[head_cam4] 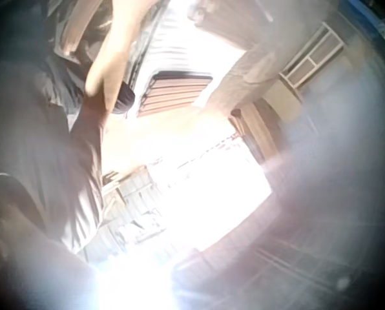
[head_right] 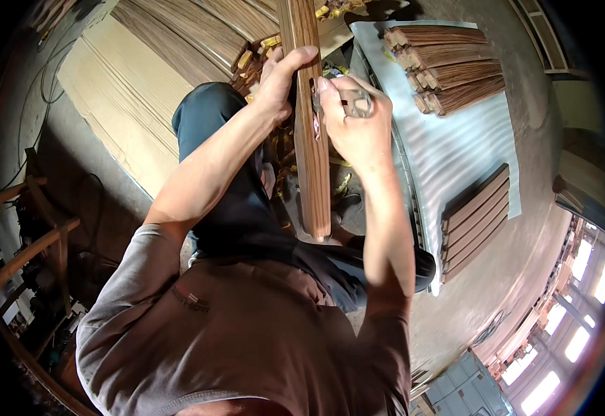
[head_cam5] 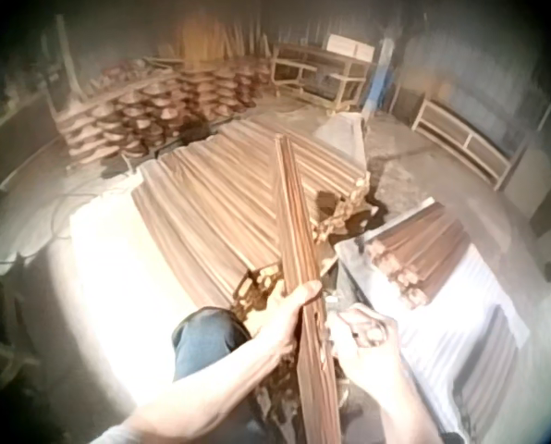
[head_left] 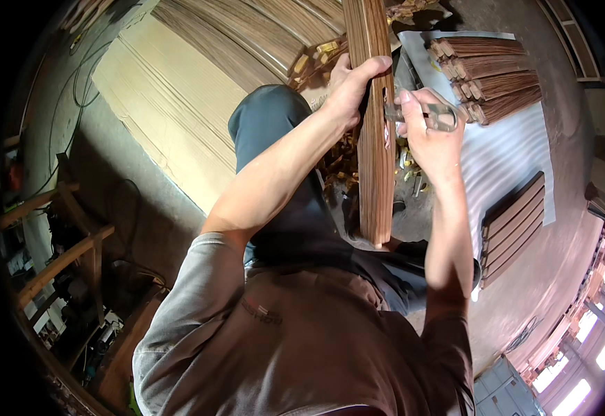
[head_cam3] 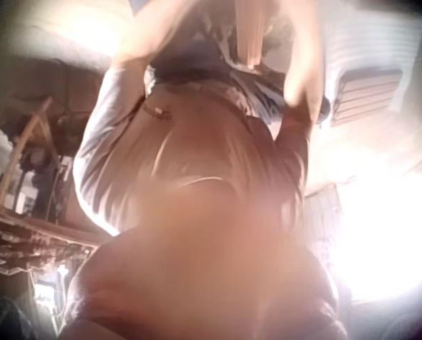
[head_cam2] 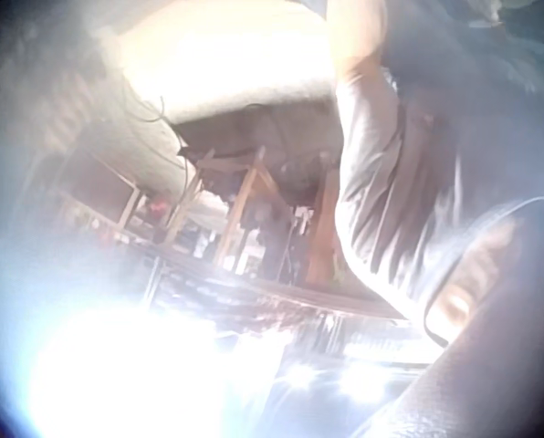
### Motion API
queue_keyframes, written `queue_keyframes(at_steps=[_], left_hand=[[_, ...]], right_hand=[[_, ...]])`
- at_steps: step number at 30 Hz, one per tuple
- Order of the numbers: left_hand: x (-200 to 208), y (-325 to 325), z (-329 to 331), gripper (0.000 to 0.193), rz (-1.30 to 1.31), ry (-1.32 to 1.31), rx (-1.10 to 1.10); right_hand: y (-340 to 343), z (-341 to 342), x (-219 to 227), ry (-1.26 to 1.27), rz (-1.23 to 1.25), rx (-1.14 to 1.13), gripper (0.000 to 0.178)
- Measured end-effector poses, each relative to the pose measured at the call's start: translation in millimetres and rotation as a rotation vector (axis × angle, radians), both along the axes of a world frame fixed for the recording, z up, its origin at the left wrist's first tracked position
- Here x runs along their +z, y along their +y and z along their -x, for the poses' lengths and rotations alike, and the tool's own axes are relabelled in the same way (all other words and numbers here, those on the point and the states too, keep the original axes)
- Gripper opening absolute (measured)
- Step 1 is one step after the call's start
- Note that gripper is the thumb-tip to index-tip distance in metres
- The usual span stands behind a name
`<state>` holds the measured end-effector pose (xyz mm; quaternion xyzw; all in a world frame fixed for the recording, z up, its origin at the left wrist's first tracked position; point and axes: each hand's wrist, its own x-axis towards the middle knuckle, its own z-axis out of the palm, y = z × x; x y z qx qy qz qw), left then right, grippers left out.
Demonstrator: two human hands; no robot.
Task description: The person is sitting on the floor in a workshop, using a carving knife to remove yellow material from the ends of long, grooved wooden pieces. They repeatedly pick up a piece, carve the end, and place it on a white sheet next to other finished pieces.
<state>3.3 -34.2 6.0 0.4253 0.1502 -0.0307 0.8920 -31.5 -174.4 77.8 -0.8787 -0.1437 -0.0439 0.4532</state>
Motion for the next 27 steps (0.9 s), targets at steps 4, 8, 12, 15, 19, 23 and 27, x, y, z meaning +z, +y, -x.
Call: queue_keyframes(at_steps=[4,8,12,15,19,23,27], left_hand=[[-2.4,2.6,-8.0,0.063,0.053,-0.087,-0.014],[-1.3,0.6,-5.4,0.066,-0.059,-0.103,-0.029],[-3.2,5.5,-9.3,0.066,-0.070,-0.085,-0.056],[-6.9,6.3,-13.2,0.064,-0.017,-0.099,-0.021],[-2.3,2.4,-12.5,0.065,-0.011,-0.107,0.014],[0.1,1.8,-14.0,0.066,-0.018,-0.118,0.000],[-9.1,8.8,-14.2,0.060,-0.097,-0.145,-0.001]], right_hand=[[-2.0,-0.7,16.3,0.250,-0.086,-0.003,0.022],[-11.0,0.4,35.3,0.351,0.088,-0.046,0.021],[-63.7,3.2,38.2,0.043,-0.096,0.007,0.031],[-54.1,11.9,35.5,0.104,-0.095,-0.026,0.031],[-40.3,31.8,16.7,0.256,0.187,-0.095,0.029],[-33.9,38.3,-8.3,0.007,0.681,0.075,0.022],[-82.6,60.4,15.9,0.350,-0.132,0.156,0.022]])
